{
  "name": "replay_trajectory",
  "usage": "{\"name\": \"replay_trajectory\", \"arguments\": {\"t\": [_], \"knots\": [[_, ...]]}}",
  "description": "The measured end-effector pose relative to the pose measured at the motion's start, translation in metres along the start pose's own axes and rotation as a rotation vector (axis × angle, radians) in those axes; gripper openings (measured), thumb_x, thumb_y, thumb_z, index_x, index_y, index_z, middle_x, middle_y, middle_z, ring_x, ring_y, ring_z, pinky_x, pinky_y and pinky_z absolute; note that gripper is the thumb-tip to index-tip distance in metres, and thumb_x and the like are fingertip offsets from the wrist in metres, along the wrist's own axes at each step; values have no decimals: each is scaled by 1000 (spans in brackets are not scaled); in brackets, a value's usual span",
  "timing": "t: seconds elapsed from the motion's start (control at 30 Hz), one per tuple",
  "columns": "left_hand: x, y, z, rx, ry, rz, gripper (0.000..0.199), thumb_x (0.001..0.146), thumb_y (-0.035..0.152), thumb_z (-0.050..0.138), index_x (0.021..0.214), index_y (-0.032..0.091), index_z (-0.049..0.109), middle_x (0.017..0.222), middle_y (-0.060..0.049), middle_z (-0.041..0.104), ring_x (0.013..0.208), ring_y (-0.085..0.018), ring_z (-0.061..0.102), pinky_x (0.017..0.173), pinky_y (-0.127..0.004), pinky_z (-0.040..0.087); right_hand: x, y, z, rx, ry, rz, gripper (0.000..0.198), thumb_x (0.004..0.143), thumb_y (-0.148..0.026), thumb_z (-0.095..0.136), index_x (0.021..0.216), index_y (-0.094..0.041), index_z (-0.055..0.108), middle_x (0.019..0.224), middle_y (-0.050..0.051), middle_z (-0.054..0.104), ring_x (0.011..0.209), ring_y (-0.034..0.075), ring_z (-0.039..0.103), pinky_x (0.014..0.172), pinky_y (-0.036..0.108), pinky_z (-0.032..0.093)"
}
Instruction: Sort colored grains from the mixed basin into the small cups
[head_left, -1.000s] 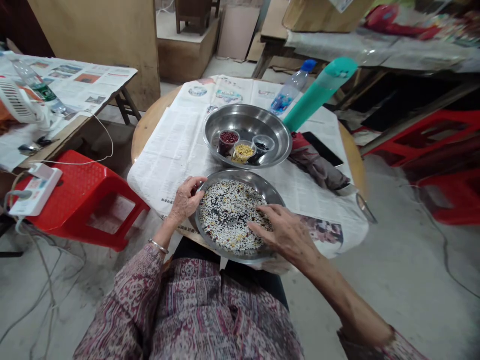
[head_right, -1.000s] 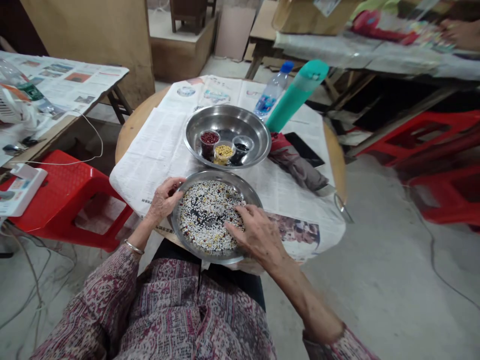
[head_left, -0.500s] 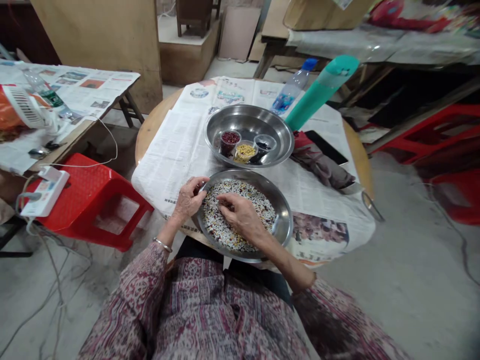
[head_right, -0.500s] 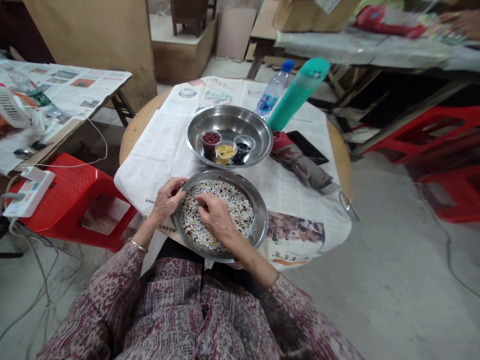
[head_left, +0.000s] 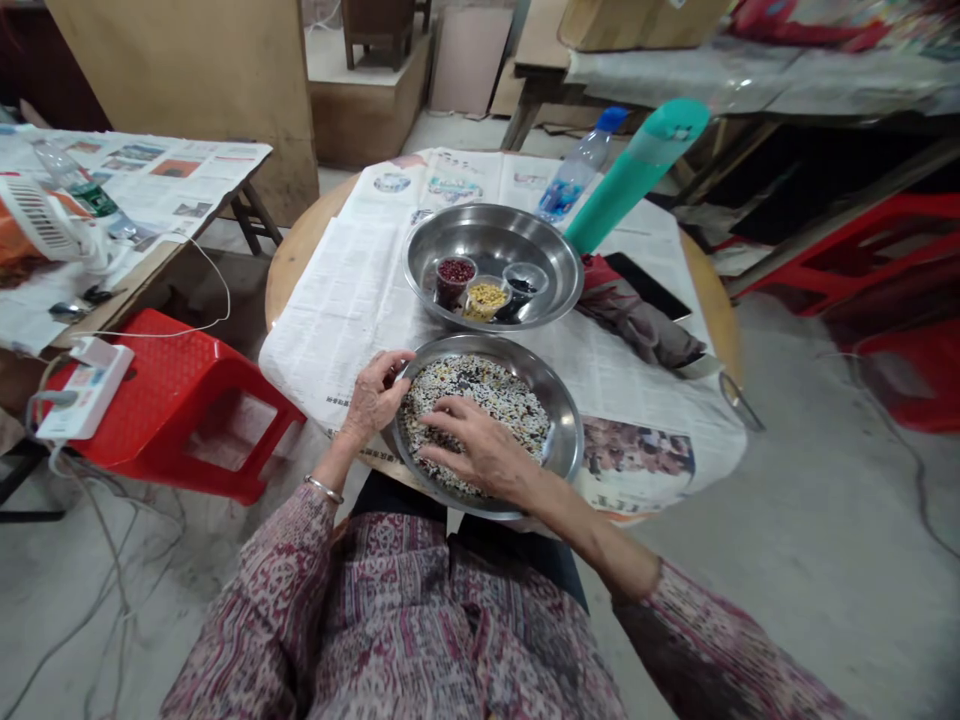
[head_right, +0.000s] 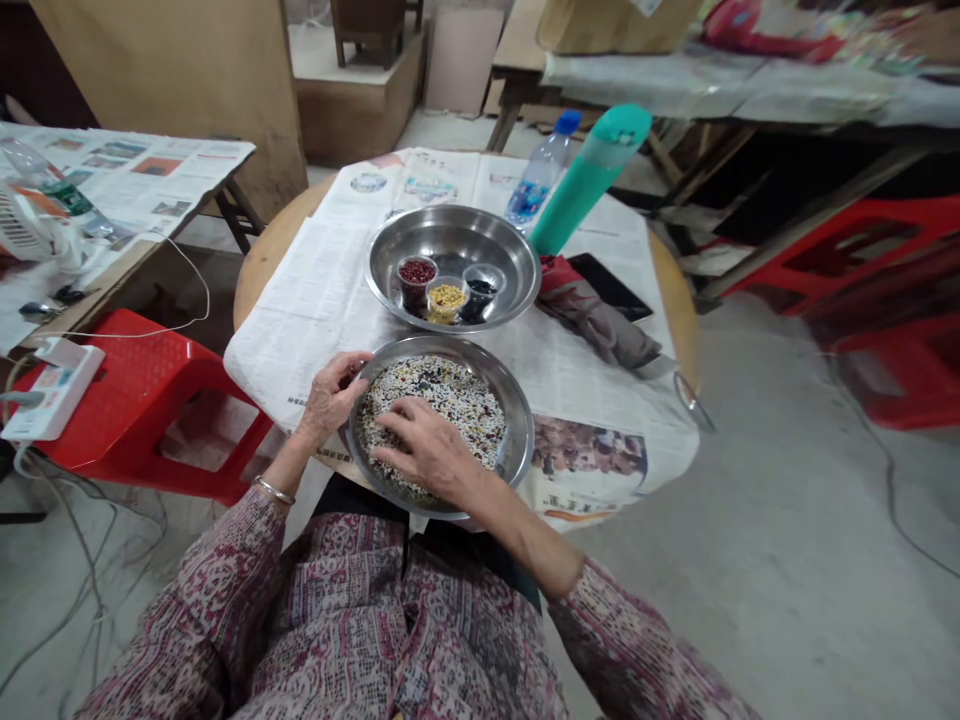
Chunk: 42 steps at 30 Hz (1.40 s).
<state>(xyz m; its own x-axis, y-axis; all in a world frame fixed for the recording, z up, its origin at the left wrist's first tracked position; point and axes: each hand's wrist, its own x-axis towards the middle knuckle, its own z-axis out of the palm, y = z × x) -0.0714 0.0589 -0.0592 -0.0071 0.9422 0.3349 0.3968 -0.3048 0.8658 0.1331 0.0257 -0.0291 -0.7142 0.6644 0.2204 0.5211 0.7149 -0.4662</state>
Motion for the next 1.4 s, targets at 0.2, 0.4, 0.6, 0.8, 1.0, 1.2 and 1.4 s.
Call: {"name": "replay_trajectory", "arguments": {"t": [0.2,0.4,0.6,0.8,1.0,1.2,1.4], "knots": [[0,-2,1,-10,-2,-3,33,79,6,57,108,19,67,84,0,58,71,-12,50,67,-24,43,-22,6,-9,-158,-141,-49,17,91,-12,56,99,-20,69,104,9,66,99,21,60,80,33,54],[1,-4,0,0,3,7,35,78,5,57,109,20,67,87,-1,60,73,-13,51,67,-24,44,-31,33,-33,-308,44,235,23,92,-11,52,106,-19,68,106,9,69,94,20,66,79,31,53],[1,-4,1,-8,10,8,36,77,4,57,108,20,68,84,0,58,72,-13,51,67,-25,43,-55,13,-51,-277,-303,237,20,93,-24,59,76,-22,69,80,2,70,77,17,66,66,26,46],[1,-3,0,-6,6,13,38,76,2,56,108,20,67,89,-1,62,75,-13,54,69,-26,44,-50,12,-35,-147,-281,125,20,96,-20,53,89,-21,73,90,5,72,92,20,65,81,32,51],[1,-6,1,-6,5,11,37,78,4,56,109,20,67,89,-1,62,76,-14,55,70,-26,46,-7,18,-11,-255,-29,-34,25,96,-19,51,114,-21,68,125,11,64,117,26,54,99,45,49],[1,-9,1,-13,2,4,35,80,6,57,111,19,67,93,-2,64,79,-14,57,74,-26,47,31,20,2,-330,19,-67,39,96,-36,57,131,-19,59,143,16,52,132,33,44,103,50,45],[1,-5,0,4,6,-9,35,78,5,58,109,20,68,88,-1,62,75,-13,54,71,-26,46,21,44,-11,-392,-48,139,25,98,-17,45,102,-17,69,101,12,68,97,24,58,82,36,49]]}}
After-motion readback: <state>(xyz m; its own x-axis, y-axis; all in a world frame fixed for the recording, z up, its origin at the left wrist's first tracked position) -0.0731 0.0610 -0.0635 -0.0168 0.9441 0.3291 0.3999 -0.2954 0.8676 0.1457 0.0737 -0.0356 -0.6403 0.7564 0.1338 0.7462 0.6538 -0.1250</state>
